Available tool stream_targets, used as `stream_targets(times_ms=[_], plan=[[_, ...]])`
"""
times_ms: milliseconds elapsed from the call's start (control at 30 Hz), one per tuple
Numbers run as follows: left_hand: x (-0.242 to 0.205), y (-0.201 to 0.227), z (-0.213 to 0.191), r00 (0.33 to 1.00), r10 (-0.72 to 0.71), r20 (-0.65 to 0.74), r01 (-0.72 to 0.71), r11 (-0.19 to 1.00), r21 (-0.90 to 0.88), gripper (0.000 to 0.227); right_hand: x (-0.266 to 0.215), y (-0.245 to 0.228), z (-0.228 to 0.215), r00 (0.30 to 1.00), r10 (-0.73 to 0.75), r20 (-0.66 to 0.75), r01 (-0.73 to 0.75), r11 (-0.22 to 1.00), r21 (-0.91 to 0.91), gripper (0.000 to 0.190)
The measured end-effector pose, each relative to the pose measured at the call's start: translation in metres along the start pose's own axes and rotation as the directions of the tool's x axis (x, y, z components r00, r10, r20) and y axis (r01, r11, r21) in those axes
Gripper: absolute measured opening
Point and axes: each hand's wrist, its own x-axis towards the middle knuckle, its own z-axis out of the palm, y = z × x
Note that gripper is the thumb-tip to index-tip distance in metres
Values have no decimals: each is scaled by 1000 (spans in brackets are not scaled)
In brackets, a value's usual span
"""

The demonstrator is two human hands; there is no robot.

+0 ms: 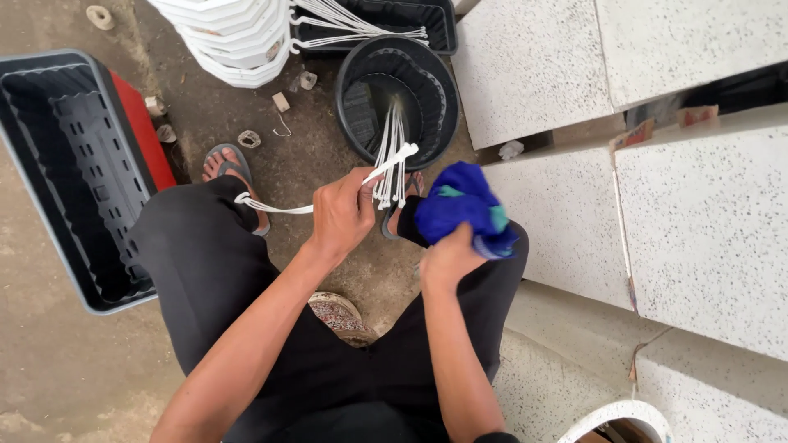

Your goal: Cleaning white plastic pot hangers using a blue cloth while sitting on the floor.

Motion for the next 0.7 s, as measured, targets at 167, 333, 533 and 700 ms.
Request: stream_targets(times_ms=[167, 333, 533, 700], plan=[[-4, 2, 1, 998, -20, 65, 23, 999, -43, 10, 13, -16, -37, 813, 64, 579, -406, 775, 484, 20], [3, 2, 5, 975, -10, 221, 26, 997, -69, 7, 14, -13, -12, 749, 299, 592, -580, 728, 366, 30], [-1, -1, 8, 929, 14, 370, 88, 962, -258, 33, 31, -35, -18, 326, -320, 890, 84, 947, 309, 55], [3, 5, 13, 909, -88, 407, 154, 979, -132, 21, 23, -51, -21, 486, -416, 768, 214, 909, 356, 20]])
